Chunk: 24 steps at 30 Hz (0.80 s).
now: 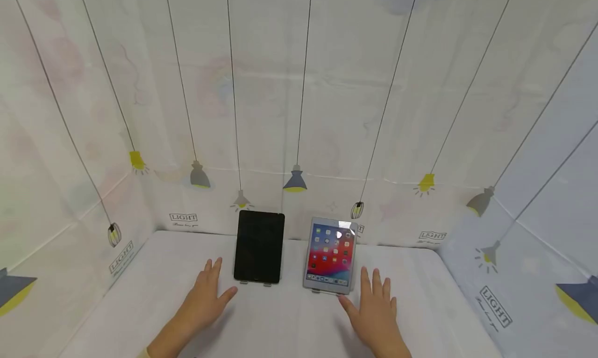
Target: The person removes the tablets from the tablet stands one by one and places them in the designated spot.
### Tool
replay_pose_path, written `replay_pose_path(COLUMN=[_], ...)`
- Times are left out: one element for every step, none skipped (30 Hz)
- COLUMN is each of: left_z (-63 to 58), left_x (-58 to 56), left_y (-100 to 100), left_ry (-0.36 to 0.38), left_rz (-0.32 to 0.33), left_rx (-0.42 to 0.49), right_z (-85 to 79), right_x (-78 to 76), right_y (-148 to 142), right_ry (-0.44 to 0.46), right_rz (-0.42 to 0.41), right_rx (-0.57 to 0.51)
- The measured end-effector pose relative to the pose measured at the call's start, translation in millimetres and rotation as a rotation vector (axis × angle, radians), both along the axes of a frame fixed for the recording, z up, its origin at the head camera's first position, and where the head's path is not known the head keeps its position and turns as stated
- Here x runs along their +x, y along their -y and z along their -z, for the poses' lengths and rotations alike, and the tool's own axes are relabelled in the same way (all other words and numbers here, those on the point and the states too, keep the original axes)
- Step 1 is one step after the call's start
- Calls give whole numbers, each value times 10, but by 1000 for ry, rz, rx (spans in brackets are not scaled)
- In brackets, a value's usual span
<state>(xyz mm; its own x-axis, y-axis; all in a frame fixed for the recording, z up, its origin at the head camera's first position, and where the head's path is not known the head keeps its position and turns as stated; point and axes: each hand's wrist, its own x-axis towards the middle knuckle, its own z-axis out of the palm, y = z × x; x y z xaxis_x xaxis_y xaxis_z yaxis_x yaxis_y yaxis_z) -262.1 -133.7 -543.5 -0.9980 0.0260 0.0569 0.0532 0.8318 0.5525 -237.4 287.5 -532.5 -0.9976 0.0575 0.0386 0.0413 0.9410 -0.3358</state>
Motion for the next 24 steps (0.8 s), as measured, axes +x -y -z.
replay_pose_path(left_z=[-15, -29, -42, -55, -68, -78, -89, -99, -114, -128, -146, -160, -172, -182, -191, -197, -205, -212, -219, -229, -240, -250, -257, -258], left_x=[0, 0, 0, 1, 3, 4, 6, 7, 10, 9, 11, 10, 8, 6, 3, -2, -5, -9, -13, -16, -18, -20, -23, -27], left_y=[7, 13, 17, 20, 20, 19, 16, 12, 7, -4, -14, -23, -31, -40, -50, -60, -70, -82, -97, -113, -129, -145, -160, -175], left_ry=[3, 5, 4, 6, 7, 5, 2, -3, -8, -14, -23, -30, -34, -41, -48, -53, -60, -64, -69, -76, -77, -76, -77, -80], left_rz=[-7, -14, -21, -27, -33, -37, -40, -41, -42, -43, -42, -41, -41, -40, -39, -38, -36, -35, -35, -34, -33, -31, -29, -23], left_rx=[25, 44, 59, 72, 84, 95, 107, 121, 140, 158, 177, 196, 214, 231, 246, 260, 276, 293, 307, 324, 343, 363, 381, 396], right_z=[-15, -30, -46, -61, -77, -89, -101, -110, -115, -117, -120, -119, -124, -127, -129, -132, -140, -146, -153, -156, -159, -165, -172, -177], right_x=[-1, -2, -3, -2, 0, 0, -2, -5, -11, -20, -29, -40, -49, -59, -69, -79, -84, -92, -97, -104, -110, -112, -112, -112], right_y=[11, 21, 33, 43, 53, 61, 67, 69, 71, 65, 58, 49, 43, 34, 26, 17, 13, 7, 1, -5, -12, -15, -16, -17], right_ry=[-10, -17, -22, -25, -27, -30, -33, -37, -40, -46, -57, -65, -69, -72, -76, -80, -87, -87, -89, -94, -102, -110, -118, -121], right_rz=[-12, -22, -29, -34, -37, -40, -43, -45, -47, -49, -51, -50, -47, -41, -35, -28, -19, -9, 2, 12, 22, 34, 45, 56], right_rx=[-12, -24, -35, -44, -58, -70, -83, -99, -112, -126, -138, -148, -160, -169, -175, -185, -193, -206, -218, -230, -243, -255, -271, -292])
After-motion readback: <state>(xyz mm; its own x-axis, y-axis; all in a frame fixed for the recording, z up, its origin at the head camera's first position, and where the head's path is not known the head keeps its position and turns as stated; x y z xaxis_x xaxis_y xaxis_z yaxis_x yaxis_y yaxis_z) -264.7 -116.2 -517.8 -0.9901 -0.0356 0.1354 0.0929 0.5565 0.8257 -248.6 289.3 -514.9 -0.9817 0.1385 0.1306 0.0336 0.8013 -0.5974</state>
